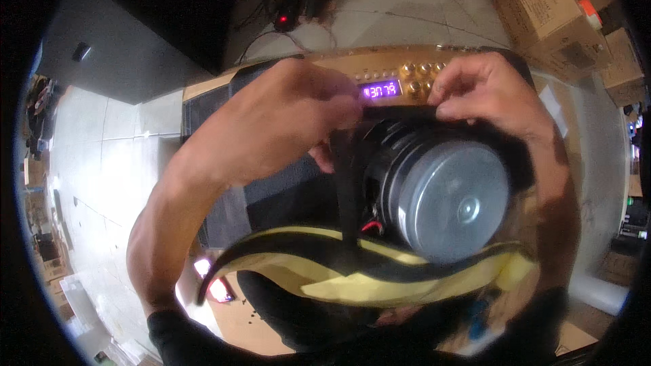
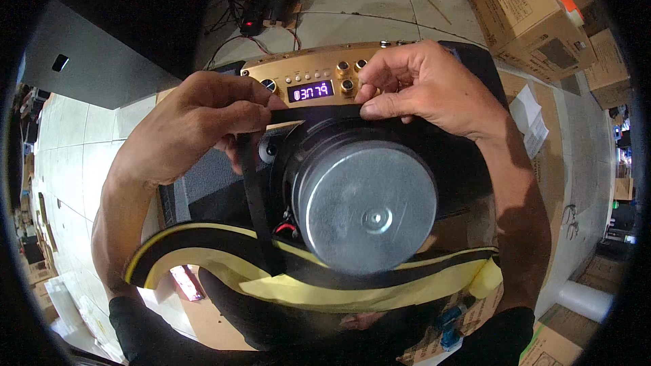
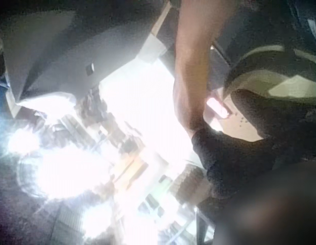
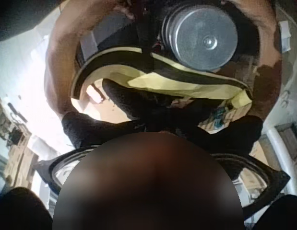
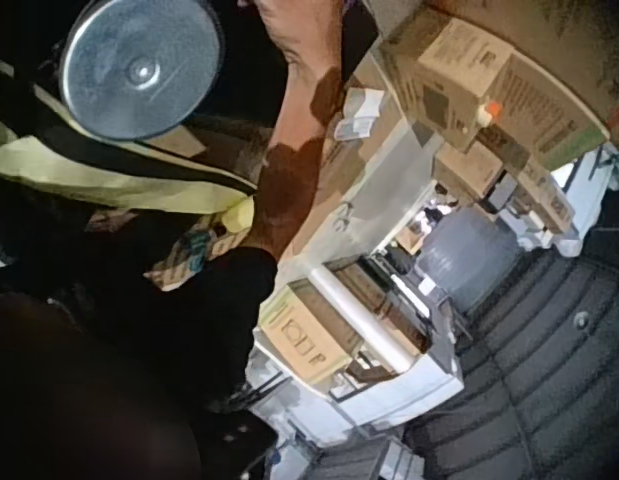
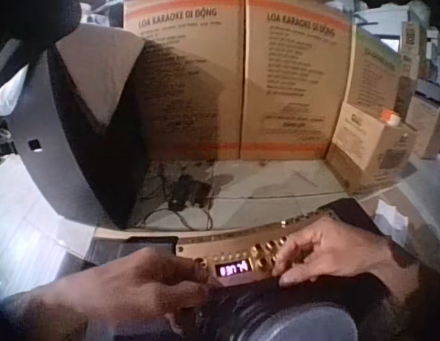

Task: The person assembles a speaker by attaching a subwoofer, connecting wires, and securing components with tape. They handle the speaker enclosure, subwoofer, wires, and tape while sitting on the floor.

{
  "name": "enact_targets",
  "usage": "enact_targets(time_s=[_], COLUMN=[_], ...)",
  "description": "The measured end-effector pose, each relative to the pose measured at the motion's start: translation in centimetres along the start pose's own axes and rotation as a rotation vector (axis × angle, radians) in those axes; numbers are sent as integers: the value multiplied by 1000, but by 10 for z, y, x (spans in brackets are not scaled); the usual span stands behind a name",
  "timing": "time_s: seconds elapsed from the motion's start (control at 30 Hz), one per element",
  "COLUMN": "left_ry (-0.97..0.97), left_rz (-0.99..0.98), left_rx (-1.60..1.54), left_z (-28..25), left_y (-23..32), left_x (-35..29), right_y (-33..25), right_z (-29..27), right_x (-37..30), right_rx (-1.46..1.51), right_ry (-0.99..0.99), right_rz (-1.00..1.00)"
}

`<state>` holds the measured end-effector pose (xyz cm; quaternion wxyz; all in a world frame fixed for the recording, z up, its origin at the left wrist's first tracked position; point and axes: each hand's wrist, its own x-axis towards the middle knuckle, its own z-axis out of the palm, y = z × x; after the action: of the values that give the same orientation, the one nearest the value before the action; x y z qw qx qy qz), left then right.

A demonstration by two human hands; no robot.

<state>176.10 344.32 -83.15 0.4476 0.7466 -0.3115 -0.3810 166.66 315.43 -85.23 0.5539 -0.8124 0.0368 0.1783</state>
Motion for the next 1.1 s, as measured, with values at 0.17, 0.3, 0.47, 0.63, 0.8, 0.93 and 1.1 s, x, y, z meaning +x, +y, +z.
enact_targets(time_s=[0.17, 0.3, 0.47, 0.63, 0.8, 0.93, 1.1], left_ry=[31, 20, 61, 47, 101, 95, 103], left_rz=[-32, -75, -142, -151, -140, -145, -202], left_rx=[43, 9, -58, -152, -186, -218, -267], left_z=[4, 6, 6, 10, 13, 16, 20], left_y=[-4, -9, -11, -10, -13, -16, -15], left_x=[2, 1, -7, -18, -18, -18, -21], right_y=[-3, -12, -25, -32, -35, -38, -45], right_z=[7, 6, 8, 12, 13, 16, 19], right_x=[13, 15, 20, 26, 32, 33, 35], right_rx=[82, -18, -100, -110, -119, -150, -201], right_ry=[-33, -56, -67, -102, -143, -151, -170], right_rz=[-18, 62, 112, 126, 128, 125, 138])
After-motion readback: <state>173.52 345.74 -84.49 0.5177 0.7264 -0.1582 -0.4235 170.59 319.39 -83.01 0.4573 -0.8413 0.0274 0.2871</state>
